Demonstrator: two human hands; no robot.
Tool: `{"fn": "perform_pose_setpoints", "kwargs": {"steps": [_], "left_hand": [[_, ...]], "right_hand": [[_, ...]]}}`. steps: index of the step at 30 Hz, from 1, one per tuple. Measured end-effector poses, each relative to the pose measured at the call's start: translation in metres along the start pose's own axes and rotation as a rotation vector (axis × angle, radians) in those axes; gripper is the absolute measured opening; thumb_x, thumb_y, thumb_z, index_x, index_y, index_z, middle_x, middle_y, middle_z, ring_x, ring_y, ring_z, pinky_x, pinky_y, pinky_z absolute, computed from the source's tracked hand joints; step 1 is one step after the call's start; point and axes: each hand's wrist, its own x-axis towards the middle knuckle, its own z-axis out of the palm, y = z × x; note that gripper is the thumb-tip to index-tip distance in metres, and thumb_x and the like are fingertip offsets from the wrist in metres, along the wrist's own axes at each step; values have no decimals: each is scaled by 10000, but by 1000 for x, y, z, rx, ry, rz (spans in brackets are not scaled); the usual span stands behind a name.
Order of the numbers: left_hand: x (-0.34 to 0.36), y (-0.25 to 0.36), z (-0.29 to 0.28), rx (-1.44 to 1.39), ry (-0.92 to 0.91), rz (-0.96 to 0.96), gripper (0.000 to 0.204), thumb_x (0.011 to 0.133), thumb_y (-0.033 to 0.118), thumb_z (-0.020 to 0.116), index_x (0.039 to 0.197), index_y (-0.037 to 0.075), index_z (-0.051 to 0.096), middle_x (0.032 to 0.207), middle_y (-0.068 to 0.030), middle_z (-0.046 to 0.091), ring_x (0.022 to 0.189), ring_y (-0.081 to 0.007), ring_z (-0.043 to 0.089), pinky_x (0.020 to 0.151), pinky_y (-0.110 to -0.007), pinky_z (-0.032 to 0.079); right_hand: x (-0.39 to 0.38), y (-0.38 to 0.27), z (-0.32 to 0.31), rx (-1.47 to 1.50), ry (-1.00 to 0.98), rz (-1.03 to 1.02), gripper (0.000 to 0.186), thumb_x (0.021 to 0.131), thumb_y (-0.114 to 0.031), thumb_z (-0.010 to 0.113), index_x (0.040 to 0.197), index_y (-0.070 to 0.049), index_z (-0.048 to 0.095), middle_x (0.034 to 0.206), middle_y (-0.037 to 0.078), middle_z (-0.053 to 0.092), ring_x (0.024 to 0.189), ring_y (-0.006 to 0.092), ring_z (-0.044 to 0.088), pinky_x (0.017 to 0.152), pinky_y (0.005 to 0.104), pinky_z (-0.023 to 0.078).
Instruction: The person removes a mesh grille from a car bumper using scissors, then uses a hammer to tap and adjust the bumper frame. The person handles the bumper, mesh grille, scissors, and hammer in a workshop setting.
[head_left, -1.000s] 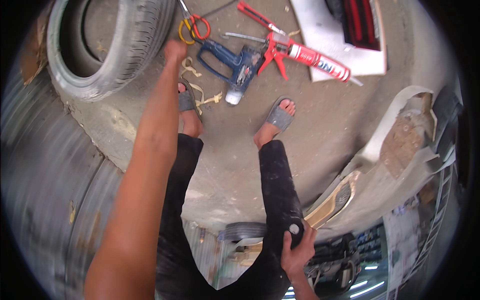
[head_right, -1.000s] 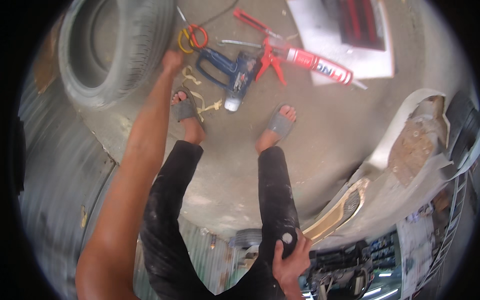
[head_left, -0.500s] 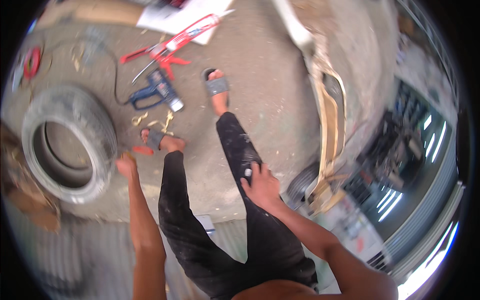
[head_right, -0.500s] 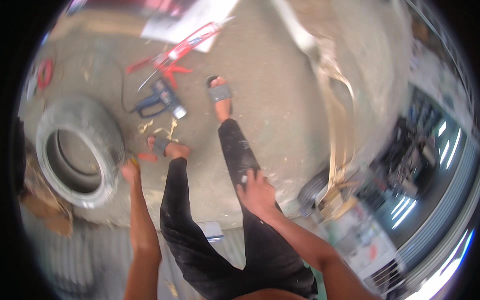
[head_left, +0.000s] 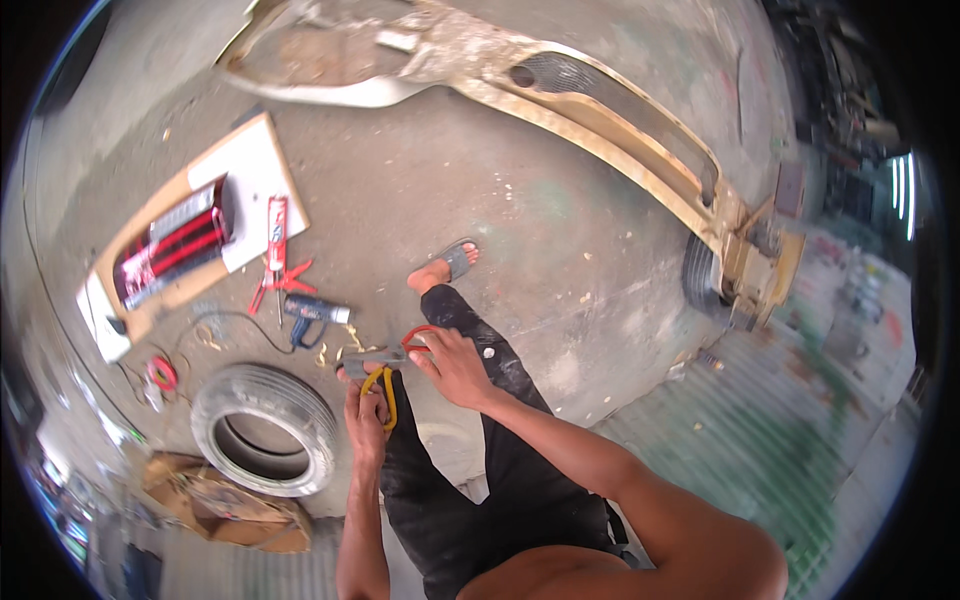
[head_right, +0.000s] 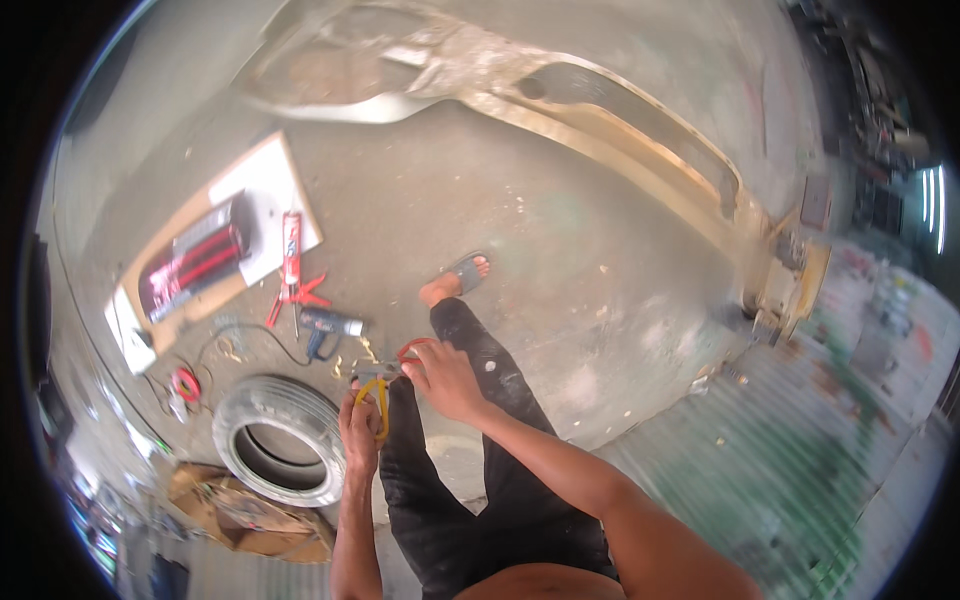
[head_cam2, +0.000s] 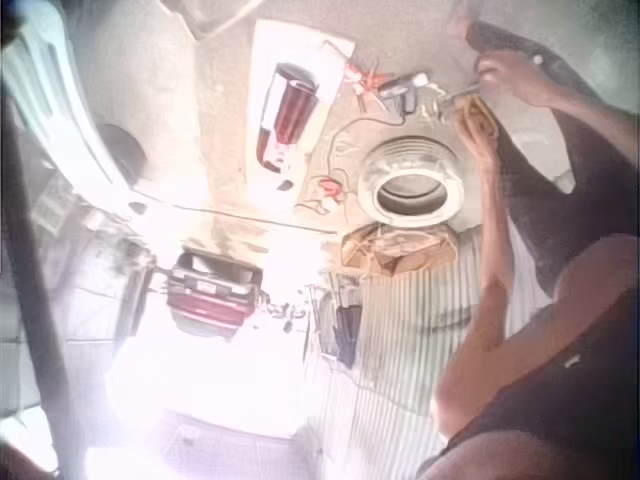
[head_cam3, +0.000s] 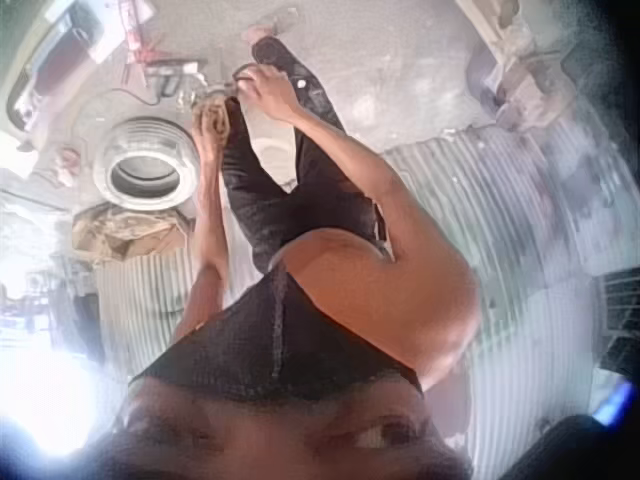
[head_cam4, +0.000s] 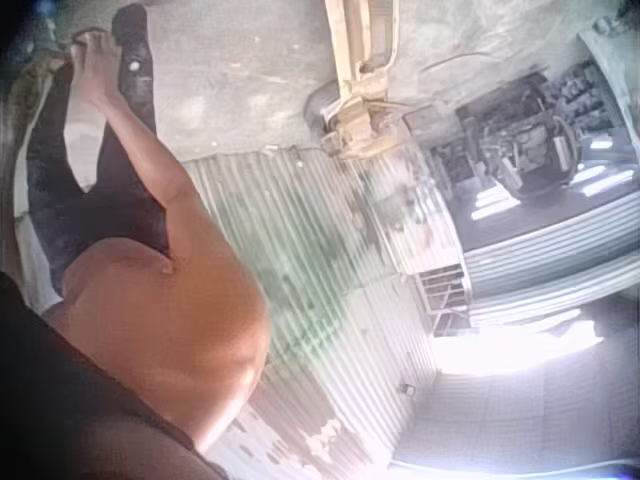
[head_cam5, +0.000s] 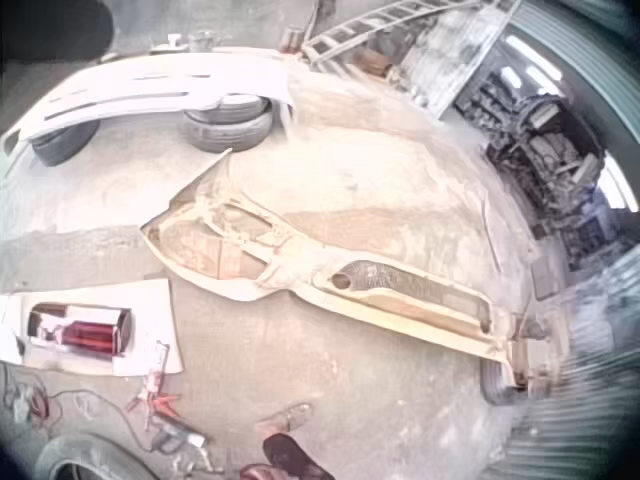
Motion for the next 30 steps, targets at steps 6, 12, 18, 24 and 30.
{"fn": "perform_pose_setpoints", "kwargs": {"steps": [6, 12, 18, 24, 30], "left_hand": [[7, 38, 155, 407, -54, 172, 153, 960, 151, 468, 1009, 34, 554, 689, -25, 473, 587, -105, 445, 523, -266, 365], [6, 101, 310, 832, -260, 443, 318, 1071, 321, 409, 1146, 25, 497, 703, -124, 600, 574, -166, 582, 522, -309, 437], [31, 136, 381, 1003, -475, 385, 254, 1043, 244, 466, 1158, 22, 510, 777, -131, 619, 630, -212, 613, 604, -373, 488], [123, 142, 452, 839, -576, -190, 512, 1005, 503, 496, 1260, 61, 524, 1078, -97, 607, 892, -182, 626, 804, -370, 551], [192, 144, 553, 711, -619, -418, 759, 938, 643, 517, 1428, 81, 379, 1105, -74, 563, 948, -176, 603, 920, -477, 506]], "right_hand": [[-12, 64, -101, 78, -27, 242, 563, 997, -444, 514, 1269, 43, 442, 1039, 244, 637, 954, 398, 636, 787, 472, 498], [26, 107, -196, 681, 1, 467, 573, 978, -317, 583, 1332, 47, 317, 917, 220, 681, 777, 307, 695, 646, 386, 528], [63, 193, -220, 875, 139, 559, 492, 883, -311, 635, 1226, 10, 487, 1020, 244, 683, 995, 413, 663, 808, 447, 527], [80, 247, -299, 765, 234, 650, 506, 886, -191, 611, 1345, -16, 490, 1109, 245, 662, 1055, 410, 644, 894, 476, 498], [154, 323, -333, 1424, 266, 461, 514, 935, -87, 585, 1420, -7, 436, 1105, 167, 665, 954, 285, 663, 835, 366, 511]]}}
